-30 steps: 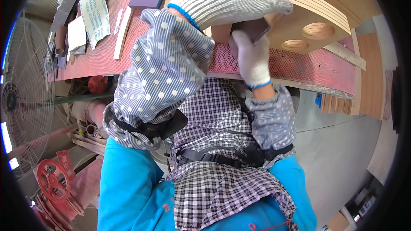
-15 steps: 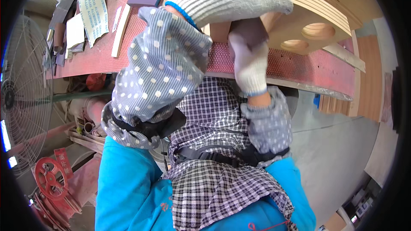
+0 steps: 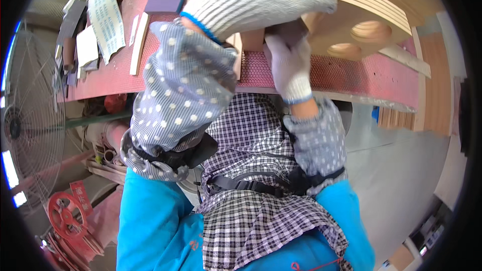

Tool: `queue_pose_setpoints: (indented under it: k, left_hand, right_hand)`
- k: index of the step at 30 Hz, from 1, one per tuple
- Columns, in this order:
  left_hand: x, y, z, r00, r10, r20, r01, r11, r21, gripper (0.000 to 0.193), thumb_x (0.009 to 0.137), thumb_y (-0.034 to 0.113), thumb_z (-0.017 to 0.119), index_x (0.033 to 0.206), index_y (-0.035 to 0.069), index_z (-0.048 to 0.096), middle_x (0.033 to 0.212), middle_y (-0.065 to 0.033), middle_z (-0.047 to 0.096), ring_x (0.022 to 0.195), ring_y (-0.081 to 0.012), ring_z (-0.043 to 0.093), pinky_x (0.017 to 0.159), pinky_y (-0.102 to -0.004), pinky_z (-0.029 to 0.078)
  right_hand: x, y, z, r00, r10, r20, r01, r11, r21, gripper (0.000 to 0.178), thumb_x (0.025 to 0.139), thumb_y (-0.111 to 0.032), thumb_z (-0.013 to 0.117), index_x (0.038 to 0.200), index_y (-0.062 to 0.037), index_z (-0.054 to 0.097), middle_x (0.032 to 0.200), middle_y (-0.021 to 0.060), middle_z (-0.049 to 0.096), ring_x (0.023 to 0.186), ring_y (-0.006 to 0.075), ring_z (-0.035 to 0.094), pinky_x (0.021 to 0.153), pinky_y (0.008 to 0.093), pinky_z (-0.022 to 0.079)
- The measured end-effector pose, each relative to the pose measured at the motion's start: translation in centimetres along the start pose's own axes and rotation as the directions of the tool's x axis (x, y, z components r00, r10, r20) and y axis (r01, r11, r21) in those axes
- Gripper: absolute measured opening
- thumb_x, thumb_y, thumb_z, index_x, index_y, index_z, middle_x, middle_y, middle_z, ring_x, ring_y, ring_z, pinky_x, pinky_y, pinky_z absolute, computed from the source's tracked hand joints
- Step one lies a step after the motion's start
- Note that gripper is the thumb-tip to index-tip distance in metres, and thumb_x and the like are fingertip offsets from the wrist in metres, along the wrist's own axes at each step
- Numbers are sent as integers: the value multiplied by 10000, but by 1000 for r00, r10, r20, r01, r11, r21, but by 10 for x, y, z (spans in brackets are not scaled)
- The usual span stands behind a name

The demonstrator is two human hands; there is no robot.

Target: Sanding the edges and surfaces of wooden furniture components using a sanding block.

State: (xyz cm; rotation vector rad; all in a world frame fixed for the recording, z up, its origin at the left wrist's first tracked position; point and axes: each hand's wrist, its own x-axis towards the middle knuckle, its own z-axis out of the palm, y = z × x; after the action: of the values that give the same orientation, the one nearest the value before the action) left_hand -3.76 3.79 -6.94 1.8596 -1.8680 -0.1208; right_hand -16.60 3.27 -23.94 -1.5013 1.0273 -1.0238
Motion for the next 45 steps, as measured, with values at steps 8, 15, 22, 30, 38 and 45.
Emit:
queue_pose_setpoints:
  k: [8, 15, 22, 30, 38, 45]
  left_hand:
    - [-3, 35, -21, 999, 30, 25, -31, 999, 41, 601, 824, 556, 833, 1039, 1, 755, 799, -162, 726, 722, -281, 734, 705, -379, 584]
    - [10, -12, 9, 984, 43, 172, -24, 993, -113, 482, 946, 435, 775, 1178, 16, 724, 896, -81, 741, 830, -140, 701, 775, -318, 553]
    - [6, 6, 10, 992, -24, 126, 39, 992, -118, 395, 972, 299, 750, 1212, -11, 702, 921, -45, 715, 798, -87, 635, 724, -254, 509]
    - [10, 3, 6, 990, -20, 138, 38, 991, -130, 373, 1008, 271, 707, 1254, -10, 693, 1002, -50, 709, 892, -95, 629, 806, -269, 515]
    - [9, -7, 12, 997, -12, 75, 19, 996, -93, 384, 997, 286, 732, 1236, -12, 696, 965, -36, 696, 858, -89, 618, 778, -269, 514]
    - [13, -15, 15, 994, 8, 107, 6, 991, -132, 448, 983, 335, 754, 1261, -9, 680, 954, -31, 705, 828, -82, 619, 740, -269, 512]
  right_hand:
    - [-33, -11, -1, 983, -173, 64, 170, 984, 44, 562, 968, -12, 568, 1518, 66, 478, 1483, 250, 595, 1377, 366, 592, 1145, 424, 472]
    - [-22, -17, 3, 952, -305, 0, 304, 952, -28, 508, 1040, -168, 507, 1525, -17, 501, 1361, 322, 635, 1234, 492, 644, 1080, 478, 529]
    - [13, -33, -2, 975, -47, 216, 81, 985, -151, 697, 954, -32, 554, 1618, -29, 338, 1397, 321, 594, 1218, 496, 643, 1055, 500, 554]
    - [5, -30, -2, 967, -158, 201, 189, 971, -145, 734, 927, 0, 541, 1617, -48, 295, 1353, 297, 608, 1103, 472, 686, 949, 488, 593]
    - [-28, -23, 6, 931, -365, -3, 362, 926, -111, 682, 884, 20, 530, 1548, 3, 373, 1374, 299, 574, 1225, 493, 598, 1028, 545, 519]
    - [-37, -27, -2, 978, -177, 110, 181, 983, -33, 595, 1028, -97, 503, 1598, -3, 357, 1369, 340, 608, 1246, 521, 616, 1090, 476, 530]
